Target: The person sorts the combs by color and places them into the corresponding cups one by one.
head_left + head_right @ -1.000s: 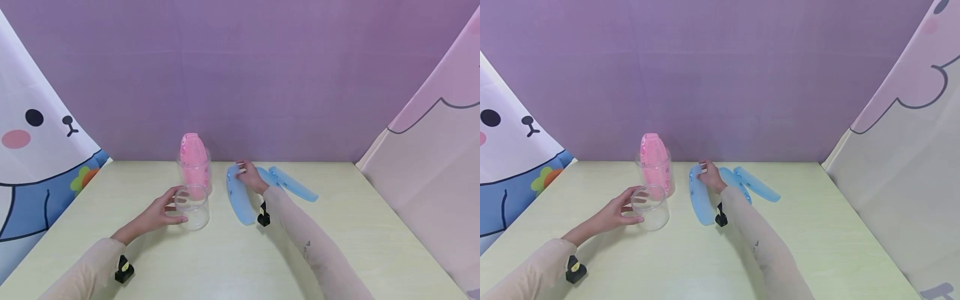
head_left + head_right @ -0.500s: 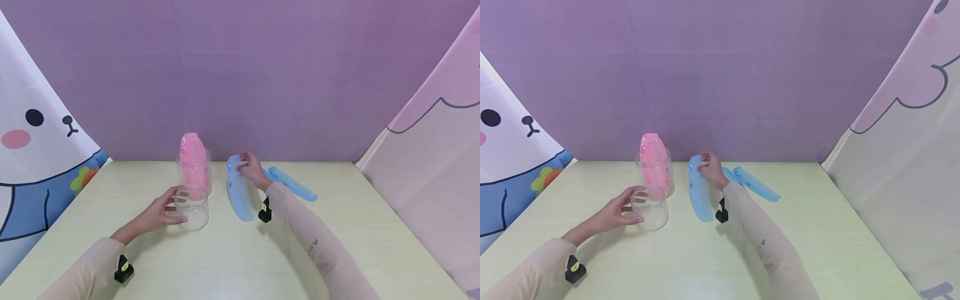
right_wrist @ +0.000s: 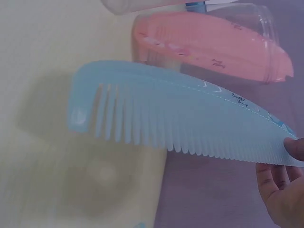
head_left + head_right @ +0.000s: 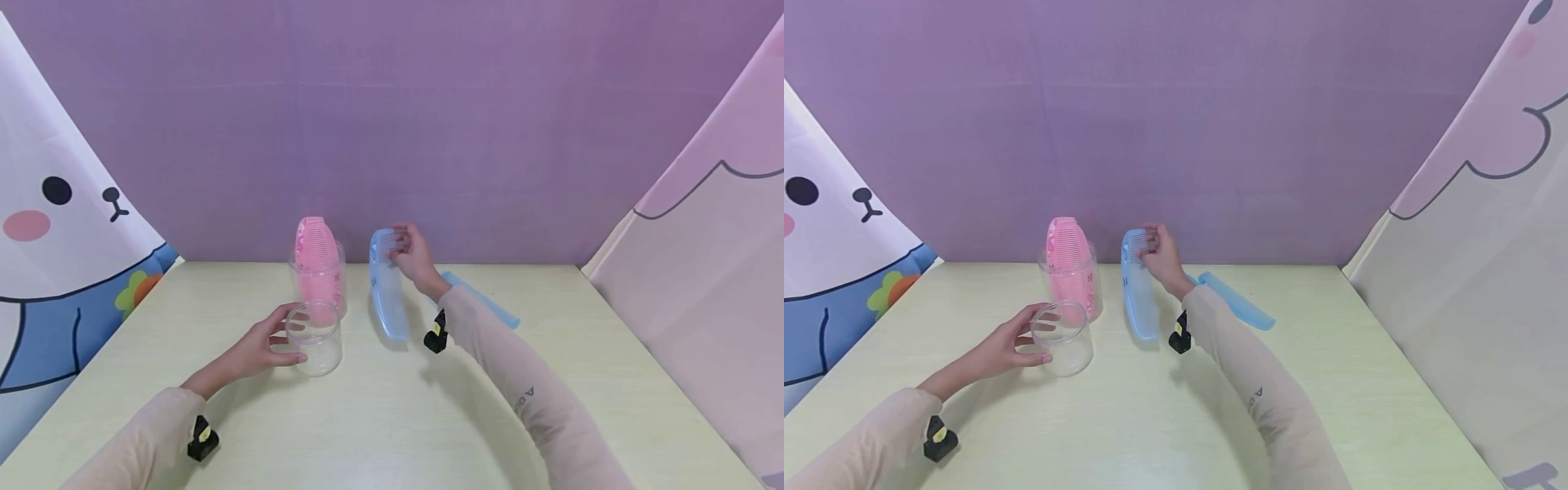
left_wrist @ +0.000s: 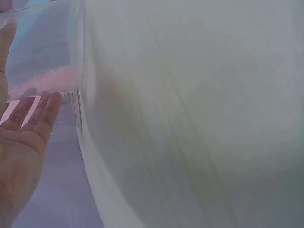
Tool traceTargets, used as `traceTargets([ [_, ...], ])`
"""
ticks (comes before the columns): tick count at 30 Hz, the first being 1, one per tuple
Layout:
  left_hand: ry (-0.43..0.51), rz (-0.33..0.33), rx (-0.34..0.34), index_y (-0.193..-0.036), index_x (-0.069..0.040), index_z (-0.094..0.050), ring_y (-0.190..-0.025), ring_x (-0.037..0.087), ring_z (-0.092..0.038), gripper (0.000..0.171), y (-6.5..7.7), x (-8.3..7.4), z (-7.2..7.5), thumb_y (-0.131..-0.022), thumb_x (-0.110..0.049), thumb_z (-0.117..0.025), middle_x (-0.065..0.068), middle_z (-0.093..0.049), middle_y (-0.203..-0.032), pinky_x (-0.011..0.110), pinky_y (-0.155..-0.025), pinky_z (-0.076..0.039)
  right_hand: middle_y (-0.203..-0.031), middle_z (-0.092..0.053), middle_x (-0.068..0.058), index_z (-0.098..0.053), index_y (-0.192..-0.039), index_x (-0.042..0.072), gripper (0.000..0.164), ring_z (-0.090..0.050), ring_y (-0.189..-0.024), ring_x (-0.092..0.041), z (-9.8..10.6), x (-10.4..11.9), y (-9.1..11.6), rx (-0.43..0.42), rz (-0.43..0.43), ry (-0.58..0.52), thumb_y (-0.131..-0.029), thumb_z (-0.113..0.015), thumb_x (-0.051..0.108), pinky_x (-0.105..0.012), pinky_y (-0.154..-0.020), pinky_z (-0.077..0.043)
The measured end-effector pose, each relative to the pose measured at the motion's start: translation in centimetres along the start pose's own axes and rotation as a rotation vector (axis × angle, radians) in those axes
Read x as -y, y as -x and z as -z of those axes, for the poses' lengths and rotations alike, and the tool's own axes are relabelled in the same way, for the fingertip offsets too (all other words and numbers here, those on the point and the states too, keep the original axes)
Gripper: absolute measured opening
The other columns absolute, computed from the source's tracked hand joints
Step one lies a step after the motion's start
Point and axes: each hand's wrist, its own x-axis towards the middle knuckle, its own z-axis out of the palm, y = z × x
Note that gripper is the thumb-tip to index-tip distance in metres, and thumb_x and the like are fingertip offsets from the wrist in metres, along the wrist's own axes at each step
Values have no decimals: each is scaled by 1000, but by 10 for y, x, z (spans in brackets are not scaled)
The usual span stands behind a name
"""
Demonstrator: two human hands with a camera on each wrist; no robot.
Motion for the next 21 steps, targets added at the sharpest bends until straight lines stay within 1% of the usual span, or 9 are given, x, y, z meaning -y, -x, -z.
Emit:
traceTargets([
  [5,-1,12,2,-136,-8,-32,-115,42,-49,80,0,-2,0,-71,-20,-78,20,-47,-129,43,-88,-51,-116,-54,-16,-42,-129,8,52,-54,-97,-25,2,15,-2,-7,52,-25,-82,-58,-10,-35,-86,-50],
  [9,1,5,2,-136,-7,-31,-115,42,-49,80,0,-2,0,-71,-19,-78,21,-47,-129,42,-88,-51,-118,-52,-23,-42,-128,7,53,-54,-93,-24,4,29,-3,-24,94,-77,-81,-57,-12,-32,-82,-49],
  [13,-3,-1,4,-136,-7,-31,-115,41,-50,80,0,-1,0,-72,-19,-77,20,-47,-129,40,-88,-52,-119,-50,-27,-43,-127,5,52,-54,-95,-27,7,43,-2,-38,151,-132,-81,-57,-13,-30,-81,-48],
  [17,-3,4,5,-136,-7,-31,-115,41,-50,80,0,-1,0,-72,-20,-78,20,-47,-129,41,-88,-52,-115,-55,-20,-44,-127,5,50,-56,-95,-27,9,53,-1,-47,190,-137,-81,-57,-12,-30,-79,-50],
  [21,-2,5,4,-136,-7,-31,-115,41,-50,80,0,-2,0,-72,-19,-78,20,-47,-129,42,-88,-51,-111,-56,-14,-45,-125,7,49,-58,-89,-21,8,61,0,-59,225,-155,-82,-58,-11,-30,-78,-51],
])
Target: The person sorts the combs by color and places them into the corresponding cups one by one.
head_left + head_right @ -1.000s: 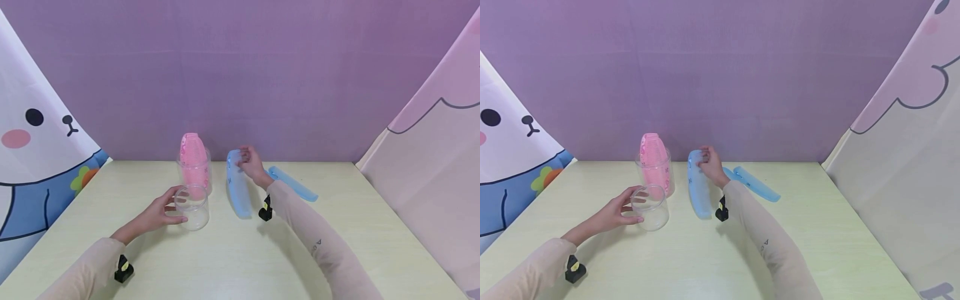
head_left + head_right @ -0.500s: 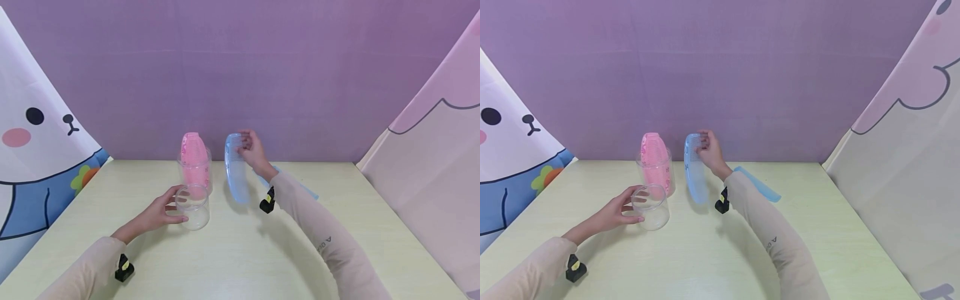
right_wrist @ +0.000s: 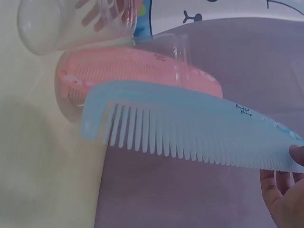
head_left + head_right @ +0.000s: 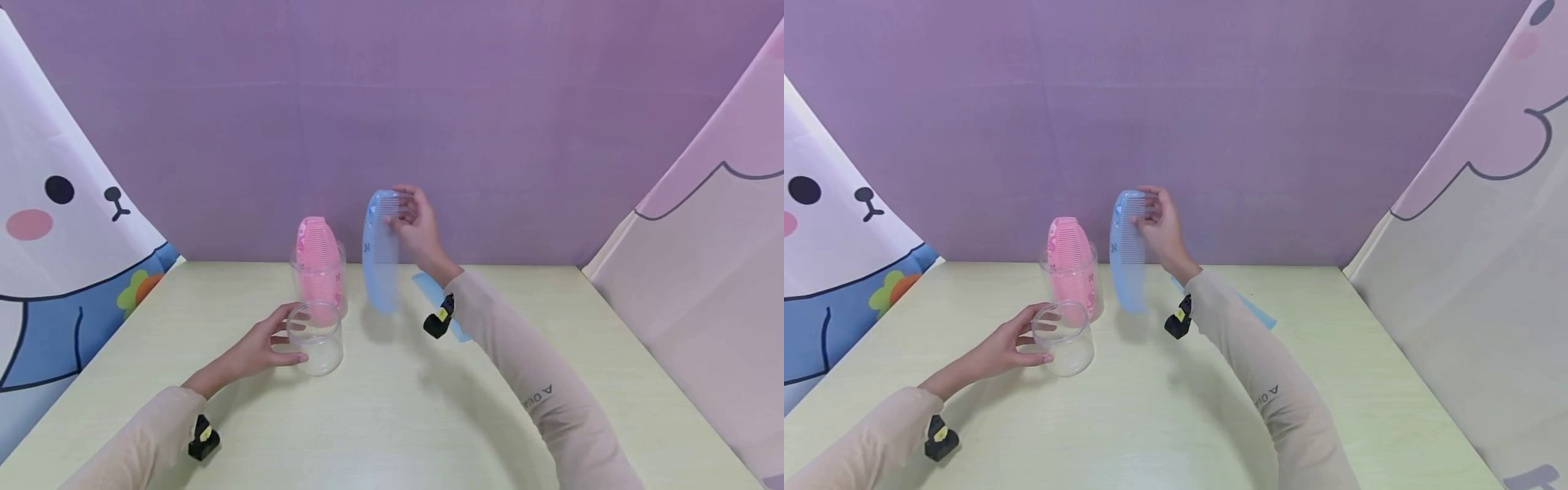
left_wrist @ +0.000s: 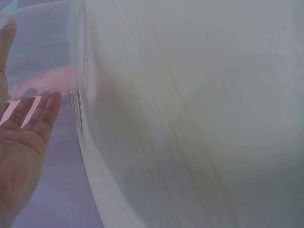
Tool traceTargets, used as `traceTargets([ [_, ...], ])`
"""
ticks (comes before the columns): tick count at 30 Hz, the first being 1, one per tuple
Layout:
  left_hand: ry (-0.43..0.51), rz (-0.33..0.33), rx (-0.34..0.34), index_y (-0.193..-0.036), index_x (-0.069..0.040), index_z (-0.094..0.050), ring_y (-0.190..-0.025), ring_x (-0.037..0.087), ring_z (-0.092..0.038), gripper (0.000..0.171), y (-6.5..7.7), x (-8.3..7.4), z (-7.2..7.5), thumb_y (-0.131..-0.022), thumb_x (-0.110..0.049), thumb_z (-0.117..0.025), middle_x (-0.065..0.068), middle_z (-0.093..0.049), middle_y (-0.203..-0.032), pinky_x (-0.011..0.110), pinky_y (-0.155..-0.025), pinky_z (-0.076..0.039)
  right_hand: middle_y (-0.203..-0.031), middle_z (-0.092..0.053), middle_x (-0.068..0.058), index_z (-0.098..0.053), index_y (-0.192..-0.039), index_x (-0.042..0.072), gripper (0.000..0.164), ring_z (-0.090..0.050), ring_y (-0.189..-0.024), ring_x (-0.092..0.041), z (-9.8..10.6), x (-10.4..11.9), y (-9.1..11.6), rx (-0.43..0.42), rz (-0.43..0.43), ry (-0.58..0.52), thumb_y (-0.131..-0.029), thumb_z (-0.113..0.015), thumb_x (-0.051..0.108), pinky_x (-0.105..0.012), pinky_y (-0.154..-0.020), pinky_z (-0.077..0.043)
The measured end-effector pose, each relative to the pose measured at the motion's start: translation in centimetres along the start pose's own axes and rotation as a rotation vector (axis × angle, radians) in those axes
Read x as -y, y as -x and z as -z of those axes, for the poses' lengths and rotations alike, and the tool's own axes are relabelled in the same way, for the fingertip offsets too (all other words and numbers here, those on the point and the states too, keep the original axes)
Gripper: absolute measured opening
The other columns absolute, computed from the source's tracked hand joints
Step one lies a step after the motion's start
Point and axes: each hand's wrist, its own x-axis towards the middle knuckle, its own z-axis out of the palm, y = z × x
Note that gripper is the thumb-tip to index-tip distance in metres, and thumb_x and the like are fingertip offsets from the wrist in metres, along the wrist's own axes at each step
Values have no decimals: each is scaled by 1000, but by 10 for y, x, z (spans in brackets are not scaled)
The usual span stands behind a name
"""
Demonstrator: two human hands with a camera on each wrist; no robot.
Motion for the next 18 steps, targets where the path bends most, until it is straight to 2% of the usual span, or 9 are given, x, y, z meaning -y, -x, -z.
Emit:
traceTargets([
  [8,6,0,-4,-136,-6,-31,-114,43,-49,81,0,1,0,-71,-19,-78,21,-46,-129,40,-88,-51,-107,-57,-15,-46,-121,6,47,-58,-86,-18,-12,13,4,-37,68,-50,-80,-60,-12,-27,-77,-51],
  [18,12,6,0,-136,-5,-31,-115,44,-48,81,-1,0,0,-71,-18,-78,23,-45,-129,41,-89,-51,-106,-54,-11,-44,-121,2,48,-55,-87,-15,-34,19,19,-52,117,-139,-78,-61,-13,-25,-79,-51],
])
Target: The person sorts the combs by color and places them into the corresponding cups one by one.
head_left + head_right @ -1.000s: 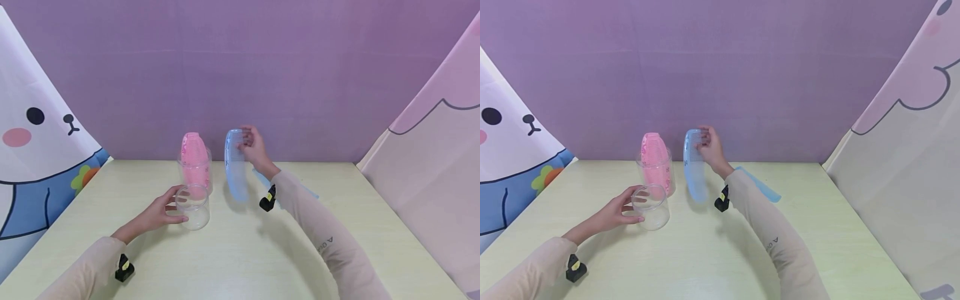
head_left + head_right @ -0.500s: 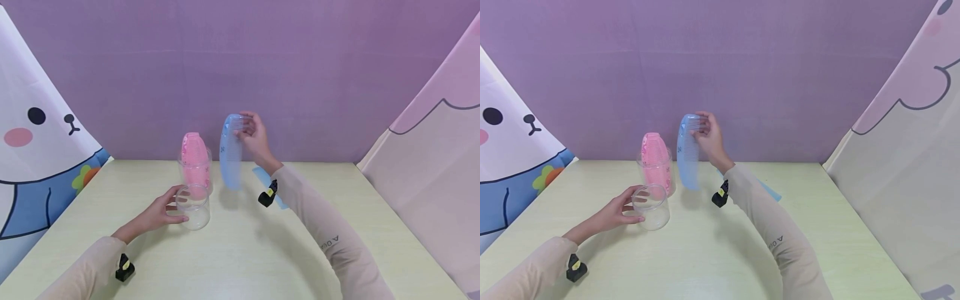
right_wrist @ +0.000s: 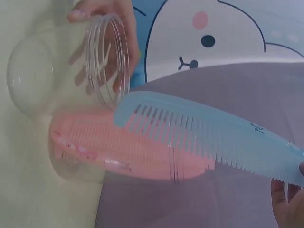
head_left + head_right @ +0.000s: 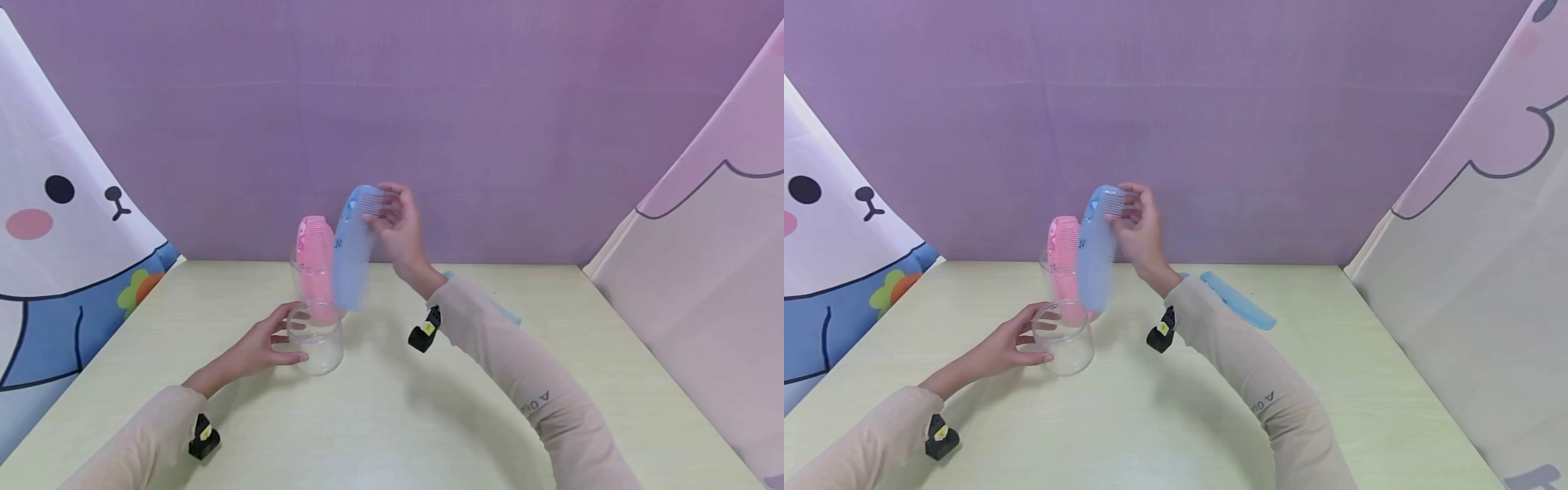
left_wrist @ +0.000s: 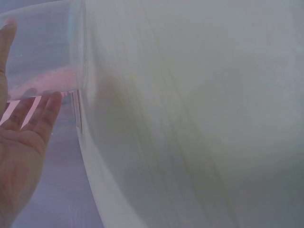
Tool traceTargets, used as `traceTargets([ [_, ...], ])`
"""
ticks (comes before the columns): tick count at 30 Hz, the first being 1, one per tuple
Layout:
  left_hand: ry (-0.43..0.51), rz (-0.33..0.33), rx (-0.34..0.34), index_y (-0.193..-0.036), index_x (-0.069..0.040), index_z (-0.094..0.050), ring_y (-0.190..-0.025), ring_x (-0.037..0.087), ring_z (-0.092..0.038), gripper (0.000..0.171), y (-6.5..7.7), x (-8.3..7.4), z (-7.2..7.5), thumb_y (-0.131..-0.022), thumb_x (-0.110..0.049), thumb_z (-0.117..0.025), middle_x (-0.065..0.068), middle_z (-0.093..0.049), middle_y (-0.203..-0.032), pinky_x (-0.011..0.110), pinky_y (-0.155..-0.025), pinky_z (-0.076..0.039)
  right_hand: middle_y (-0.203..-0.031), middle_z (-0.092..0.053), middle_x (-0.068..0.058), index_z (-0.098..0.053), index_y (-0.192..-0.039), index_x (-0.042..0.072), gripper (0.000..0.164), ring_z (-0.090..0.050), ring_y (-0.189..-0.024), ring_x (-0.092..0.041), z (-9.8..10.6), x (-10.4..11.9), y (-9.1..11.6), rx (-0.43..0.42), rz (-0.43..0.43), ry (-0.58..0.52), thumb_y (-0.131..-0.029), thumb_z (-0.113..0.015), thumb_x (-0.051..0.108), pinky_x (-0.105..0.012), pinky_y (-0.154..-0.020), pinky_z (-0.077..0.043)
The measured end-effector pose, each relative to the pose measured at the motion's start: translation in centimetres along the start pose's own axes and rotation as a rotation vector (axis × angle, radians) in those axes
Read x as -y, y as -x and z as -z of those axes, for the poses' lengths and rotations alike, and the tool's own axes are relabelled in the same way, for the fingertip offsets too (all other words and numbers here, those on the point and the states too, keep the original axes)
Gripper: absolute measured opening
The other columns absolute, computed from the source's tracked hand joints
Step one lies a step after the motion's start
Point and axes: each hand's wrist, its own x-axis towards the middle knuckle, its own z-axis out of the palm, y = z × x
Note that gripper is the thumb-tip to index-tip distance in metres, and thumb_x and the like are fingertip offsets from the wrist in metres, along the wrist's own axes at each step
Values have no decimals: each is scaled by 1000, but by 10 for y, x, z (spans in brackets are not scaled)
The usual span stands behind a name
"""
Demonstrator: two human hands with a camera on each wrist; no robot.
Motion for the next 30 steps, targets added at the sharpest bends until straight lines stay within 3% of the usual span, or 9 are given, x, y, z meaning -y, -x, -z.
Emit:
traceTargets([
  [7,9,-23,3,-136,-5,-30,-114,45,-49,80,0,0,0,-72,-16,-77,25,-45,-129,42,-87,-51,-106,-53,-21,-41,-119,-5,48,-55,-86,-18,-18,2,13,8,43,-27,-77,-59,-18,-24,-77,-51],
  [16,11,-21,-2,-136,-9,-32,-113,45,-49,78,-1,1,0,-72,-14,-77,22,-46,-128,41,-86,-52,-108,-51,-27,-39,-118,-9,43,-55,-91,-33,-35,18,35,72,50,45,-80,-56,-16,-27,-77,-53],
  [30,-14,5,-3,-137,-11,-30,-112,40,-51,79,-1,0,0,-73,-17,-77,18,-46,-129,40,-85,-54,-112,-49,-25,-37,-122,-3,43,-55,-98,-39,-42,0,57,186,-47,106,-84,-55,-11,-30,-79,-55],
])
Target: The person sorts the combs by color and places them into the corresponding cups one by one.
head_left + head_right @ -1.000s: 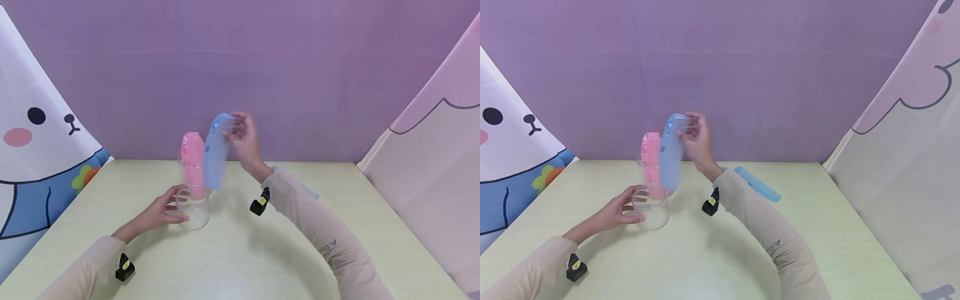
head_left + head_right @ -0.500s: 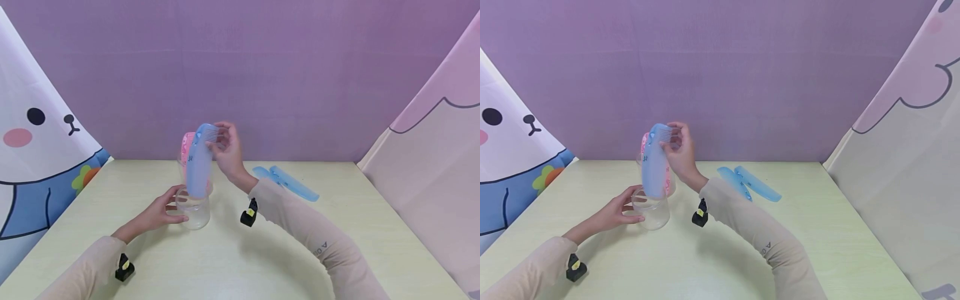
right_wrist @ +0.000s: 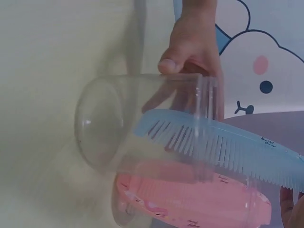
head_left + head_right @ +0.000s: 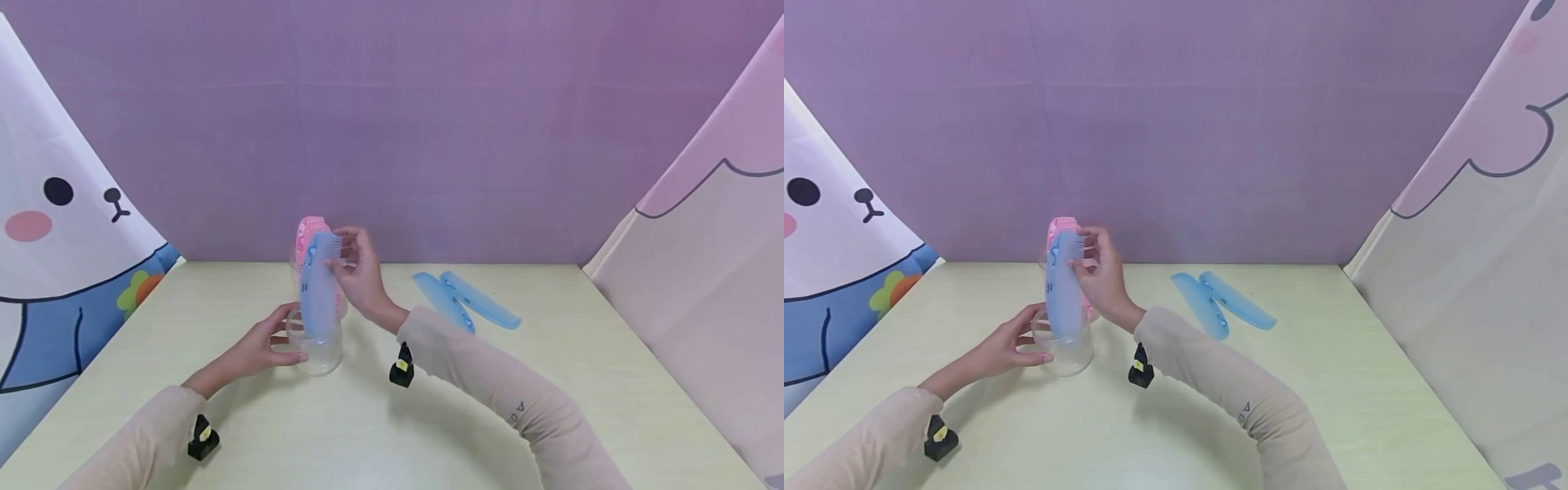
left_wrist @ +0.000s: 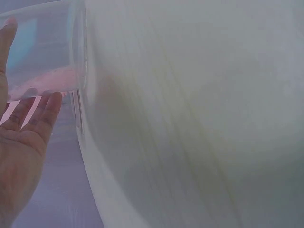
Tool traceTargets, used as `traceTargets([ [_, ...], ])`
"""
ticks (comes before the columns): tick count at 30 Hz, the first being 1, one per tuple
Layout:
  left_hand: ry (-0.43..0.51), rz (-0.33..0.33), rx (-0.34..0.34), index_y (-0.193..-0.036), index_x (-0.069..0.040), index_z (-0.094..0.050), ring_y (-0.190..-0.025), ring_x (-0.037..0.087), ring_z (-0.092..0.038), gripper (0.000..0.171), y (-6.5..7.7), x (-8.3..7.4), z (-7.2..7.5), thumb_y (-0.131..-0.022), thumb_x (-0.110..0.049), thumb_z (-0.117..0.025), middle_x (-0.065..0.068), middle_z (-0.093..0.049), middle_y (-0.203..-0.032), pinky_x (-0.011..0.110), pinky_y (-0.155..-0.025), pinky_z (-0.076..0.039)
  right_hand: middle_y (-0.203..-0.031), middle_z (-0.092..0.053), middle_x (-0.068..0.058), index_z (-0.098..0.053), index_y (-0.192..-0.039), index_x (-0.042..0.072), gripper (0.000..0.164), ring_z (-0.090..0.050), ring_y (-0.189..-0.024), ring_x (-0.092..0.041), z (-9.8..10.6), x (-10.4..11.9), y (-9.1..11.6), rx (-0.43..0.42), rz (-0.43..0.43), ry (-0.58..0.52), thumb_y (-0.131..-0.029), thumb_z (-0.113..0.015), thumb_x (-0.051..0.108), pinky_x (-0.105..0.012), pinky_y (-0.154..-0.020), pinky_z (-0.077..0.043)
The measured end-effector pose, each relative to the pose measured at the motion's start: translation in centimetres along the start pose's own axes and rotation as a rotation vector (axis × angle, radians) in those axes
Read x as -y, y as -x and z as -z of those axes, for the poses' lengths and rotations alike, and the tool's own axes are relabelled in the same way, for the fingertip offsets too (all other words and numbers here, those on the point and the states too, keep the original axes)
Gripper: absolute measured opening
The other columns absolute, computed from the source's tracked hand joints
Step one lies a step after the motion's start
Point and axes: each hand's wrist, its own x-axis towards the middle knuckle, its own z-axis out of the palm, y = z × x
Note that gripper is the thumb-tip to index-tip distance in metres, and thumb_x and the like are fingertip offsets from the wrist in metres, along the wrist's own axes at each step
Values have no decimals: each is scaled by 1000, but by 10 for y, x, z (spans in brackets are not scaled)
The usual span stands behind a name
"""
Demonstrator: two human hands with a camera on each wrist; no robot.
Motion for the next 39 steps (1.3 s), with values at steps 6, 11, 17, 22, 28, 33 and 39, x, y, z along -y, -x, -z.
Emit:
traceTargets([
  [6,-6,5,-2,-137,-10,-30,-112,39,-52,80,-1,0,0,-72,-17,-77,18,-46,-129,40,-85,-54,-112,-49,-23,-37,-123,-1,44,-56,-98,-35,-4,-11,4,14,-51,-6,-84,-55,-11,-29,-78,-55],
  [11,-13,12,1,-137,-9,-30,-112,40,-51,81,-1,-1,0,-72,-18,-77,19,-46,-129,43,-85,-53,-111,-49,-23,-38,-123,1,43,-56,-97,-35,-6,-18,8,17,-61,6,-84,-54,-10,-30,-78,-55],
  [17,-13,20,3,-137,-10,-30,-113,41,-51,80,0,-1,0,-72,-19,-77,20,-46,-129,46,-85,-52,-112,-49,-23,-37,-125,-2,45,-56,-98,-35,-8,-23,13,9,-93,11,-84,-54,-10,-32,-80,-54],
  [22,-11,13,3,-136,-10,-31,-112,41,-51,79,0,-1,1,-72,-19,-77,21,-46,-128,44,-85,-53,-113,-49,-24,-36,-125,-3,46,-55,-100,-37,-9,-26,14,-5,-106,6,-84,-54,-11,-34,-82,-54],
  [28,-18,0,1,-136,-9,-31,-112,42,-51,79,-1,0,1,-73,-18,-77,21,-46,-128,43,-84,-53,-113,-49,-26,-37,-123,-3,44,-55,-99,-38,-8,-29,13,-30,-112,28,-83,-54,-12,-31,-81,-53],
  [33,-21,5,-3,-136,-8,-31,-111,41,-52,80,0,0,1,-72,-18,-78,20,-45,-129,43,-84,-54,-114,-50,-25,-37,-125,-3,46,-56,-100,-36,-9,-40,10,-36,-147,39,-83,-54,-12,-32,-81,-53],
  [39,-27,20,0,-137,-9,-30,-111,40,-51,81,0,0,1,-72,-19,-78,19,-44,-129,40,-84,-54,-113,-52,-16,-38,-125,4,46,-58,-99,-27,-10,-58,7,-42,-169,60,-84,-57,-7,-28,-81,-54],
])
